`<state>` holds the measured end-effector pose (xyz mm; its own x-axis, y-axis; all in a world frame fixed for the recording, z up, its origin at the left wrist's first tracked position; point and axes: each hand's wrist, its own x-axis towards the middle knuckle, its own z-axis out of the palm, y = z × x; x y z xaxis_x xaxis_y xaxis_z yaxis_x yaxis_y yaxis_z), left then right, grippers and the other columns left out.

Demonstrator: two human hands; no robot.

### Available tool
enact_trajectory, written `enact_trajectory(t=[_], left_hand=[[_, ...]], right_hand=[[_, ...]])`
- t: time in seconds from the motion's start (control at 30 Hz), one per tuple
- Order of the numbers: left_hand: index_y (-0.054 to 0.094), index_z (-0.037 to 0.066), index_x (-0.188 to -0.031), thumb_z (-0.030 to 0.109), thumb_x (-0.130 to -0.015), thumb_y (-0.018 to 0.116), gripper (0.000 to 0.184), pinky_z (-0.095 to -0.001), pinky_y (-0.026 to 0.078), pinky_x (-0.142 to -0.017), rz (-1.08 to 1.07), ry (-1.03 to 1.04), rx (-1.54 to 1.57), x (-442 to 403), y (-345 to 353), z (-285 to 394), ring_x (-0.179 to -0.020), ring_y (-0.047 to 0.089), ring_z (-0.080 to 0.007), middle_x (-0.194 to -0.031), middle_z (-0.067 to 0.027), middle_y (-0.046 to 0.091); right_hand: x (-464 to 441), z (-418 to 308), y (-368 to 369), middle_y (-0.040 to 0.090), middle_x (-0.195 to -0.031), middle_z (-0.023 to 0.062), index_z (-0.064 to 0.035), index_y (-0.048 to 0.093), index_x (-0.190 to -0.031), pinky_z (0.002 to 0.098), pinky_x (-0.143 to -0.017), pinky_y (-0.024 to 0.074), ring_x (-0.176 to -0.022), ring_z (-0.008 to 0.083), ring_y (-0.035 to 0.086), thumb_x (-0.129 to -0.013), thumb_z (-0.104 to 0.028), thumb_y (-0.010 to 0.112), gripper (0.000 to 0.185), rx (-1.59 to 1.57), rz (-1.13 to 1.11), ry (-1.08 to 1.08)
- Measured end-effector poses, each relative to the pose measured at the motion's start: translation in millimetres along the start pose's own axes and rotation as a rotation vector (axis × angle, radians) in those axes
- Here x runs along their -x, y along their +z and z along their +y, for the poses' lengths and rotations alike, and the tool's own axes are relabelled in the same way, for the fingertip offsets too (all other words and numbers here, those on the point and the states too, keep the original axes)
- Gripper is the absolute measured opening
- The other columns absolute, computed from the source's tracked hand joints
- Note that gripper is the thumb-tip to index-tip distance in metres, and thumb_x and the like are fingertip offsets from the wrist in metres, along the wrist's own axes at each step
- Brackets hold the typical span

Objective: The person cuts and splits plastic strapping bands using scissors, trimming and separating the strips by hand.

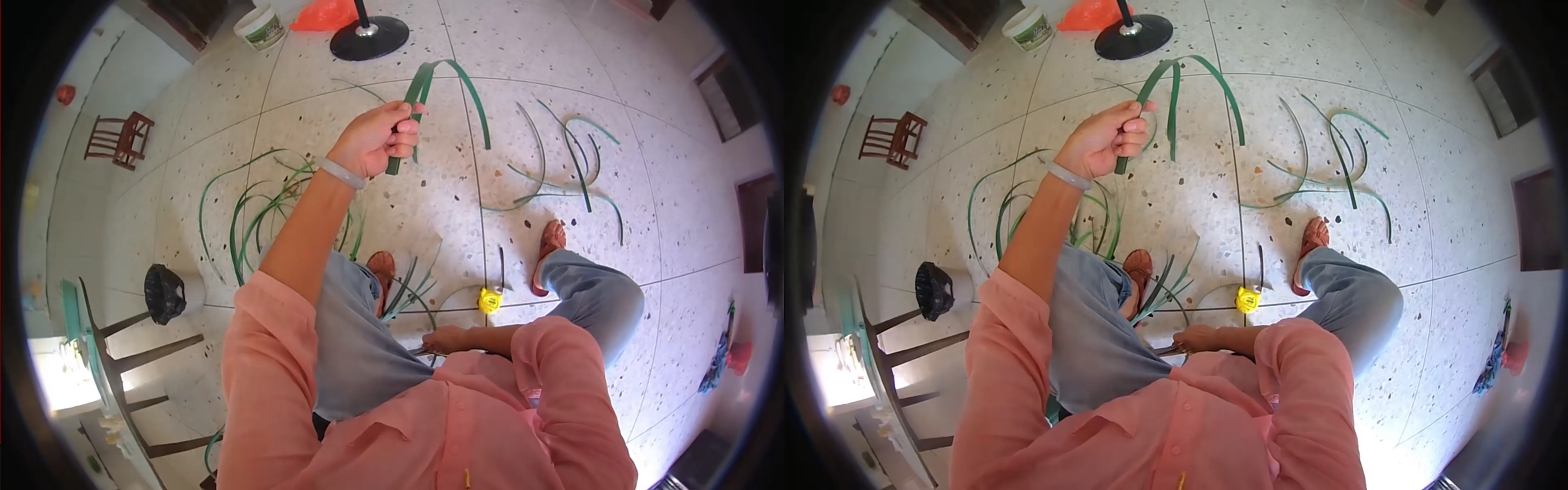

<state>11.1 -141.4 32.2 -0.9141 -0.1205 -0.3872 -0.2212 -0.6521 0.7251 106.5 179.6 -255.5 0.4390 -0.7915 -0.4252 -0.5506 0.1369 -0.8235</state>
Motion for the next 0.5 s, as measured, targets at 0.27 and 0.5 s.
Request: enact_trajectory(t=[0.27, 0.5], left_hand=[[0.046, 0.002, -0.106, 0.014, -0.099, 0.035, 0.018, -0.0191, 0.027, -0.046, 0.001, 0.018, 0.110, 2.5, 1.7, -4.4, -0.054, 0.030, -0.0051, -0.070, 0.0012, 0.041], [0.048, -0.001, -0.110, 0.014, -0.097, 0.042, 0.020, -0.0190, 0.032, -0.050, 0.005, 0.095, -0.093, 6.5, -3.6, -5.5, -0.056, 0.036, -0.0046, -0.075, 0.0006, 0.044]], right_hand=[[10.9, 15.2, 6.1, 0.061, -0.087, 0.0149, -0.0061, 0.056, -0.093, 0.0428, -0.067, 0.0452, -0.082, 0.0338, 0.061, -0.079, -0.013, 0.060, 0.016, -0.070, 0.224, -0.166], [19.6, 26.0, -26.8, 0.059, -0.079, 0.0201, -0.0029, 0.052, -0.088, 0.0471, -0.066, 0.0429, -0.082, 0.0400, 0.058, -0.078, -0.008, 0.054, 0.012, -0.018, 0.413, 0.067]])
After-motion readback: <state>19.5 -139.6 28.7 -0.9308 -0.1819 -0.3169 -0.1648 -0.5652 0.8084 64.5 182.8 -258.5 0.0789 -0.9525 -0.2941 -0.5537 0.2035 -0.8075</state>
